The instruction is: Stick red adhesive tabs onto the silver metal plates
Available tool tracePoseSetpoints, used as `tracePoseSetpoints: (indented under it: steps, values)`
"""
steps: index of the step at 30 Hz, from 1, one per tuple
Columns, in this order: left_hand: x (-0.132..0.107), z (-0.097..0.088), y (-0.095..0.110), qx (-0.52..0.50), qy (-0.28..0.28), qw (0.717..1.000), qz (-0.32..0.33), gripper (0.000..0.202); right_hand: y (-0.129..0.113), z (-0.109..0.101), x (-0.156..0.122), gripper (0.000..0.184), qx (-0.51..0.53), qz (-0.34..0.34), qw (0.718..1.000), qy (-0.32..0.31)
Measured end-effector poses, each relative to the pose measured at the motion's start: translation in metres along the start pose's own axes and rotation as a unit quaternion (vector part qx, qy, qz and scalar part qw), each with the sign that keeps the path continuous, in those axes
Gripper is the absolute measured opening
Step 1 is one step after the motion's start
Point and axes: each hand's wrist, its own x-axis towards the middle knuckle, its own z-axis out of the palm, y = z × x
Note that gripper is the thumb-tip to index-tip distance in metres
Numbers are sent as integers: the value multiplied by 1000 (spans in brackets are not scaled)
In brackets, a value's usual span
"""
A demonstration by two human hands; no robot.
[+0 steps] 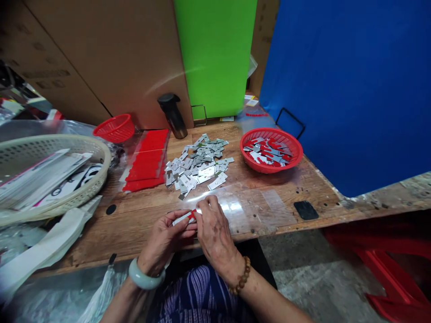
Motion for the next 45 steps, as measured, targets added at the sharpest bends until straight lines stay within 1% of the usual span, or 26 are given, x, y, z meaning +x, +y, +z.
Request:
tracePoseSetpoints:
  steps: [2,3,4,6,8,11,14,17,19,21,24,30,32,34,36,38,41,43,45]
  values:
    - [0,-1,0,5,3,1000,-1,25,7,-6,5,29,-13,7,999,45]
    - [-1,-1,0,6,3,1000,-4,24,10,-9,8,30,-8,18,998,60]
    - [-1,-1,1,6,0,1000,-7,23,13,-11,10,26,6,33,998,61]
    - [-4,0,3,0,-10,1000,-9,22,16,-15,11,14,57,68,996,23]
    - [-7,2,5,-8,-22,1000,-9,21,15,-15,8,22,116,106,987,-31]
    - [-11,4,7,-19,-46,999,-7,21,11,-11,-1,28,197,148,966,-78]
    - [-16,6,5,-20,-61,998,-3,24,7,-4,-8,29,266,175,942,-102]
    - [-22,7,1,-1,-57,998,16,28,5,-1,-11,25,287,195,934,-87]
    - [-26,9,-2,17,-56,998,34,30,5,-2,-13,25,288,195,935,-72]
    - [-30,11,-4,31,-59,997,47,31,4,-6,-16,26,302,191,931,-73]
    - [-34,14,-7,37,-61,996,53,32,2,-13,-22,28,323,188,924,-80]
    - [-41,23,-12,63,-75,993,63,36,6,-20,-37,33,345,172,921,-63]
    - [-42,27,-15,76,-78,992,67,40,9,-22,-41,31,358,177,914,-71]
    - [-40,32,-17,92,-82,989,77,41,13,-26,-43,27,357,182,914,-68]
    - [-37,37,-19,129,-88,983,93,40,18,-31,-43,26,347,187,918,-48]
    - [-33,43,-20,180,-79,973,119,41,24,-37,-44,27,350,192,916,-34]
    - [-25,54,-22,262,-67,948,167,42,35,-46,-45,31,373,201,905,-28]
    - [-20,63,-25,301,-82,934,176,43,42,-53,-46,33,391,208,896,-28]
    - [-15,76,-28,324,-89,926,175,43,50,-62,-47,36,409,217,886,-29]
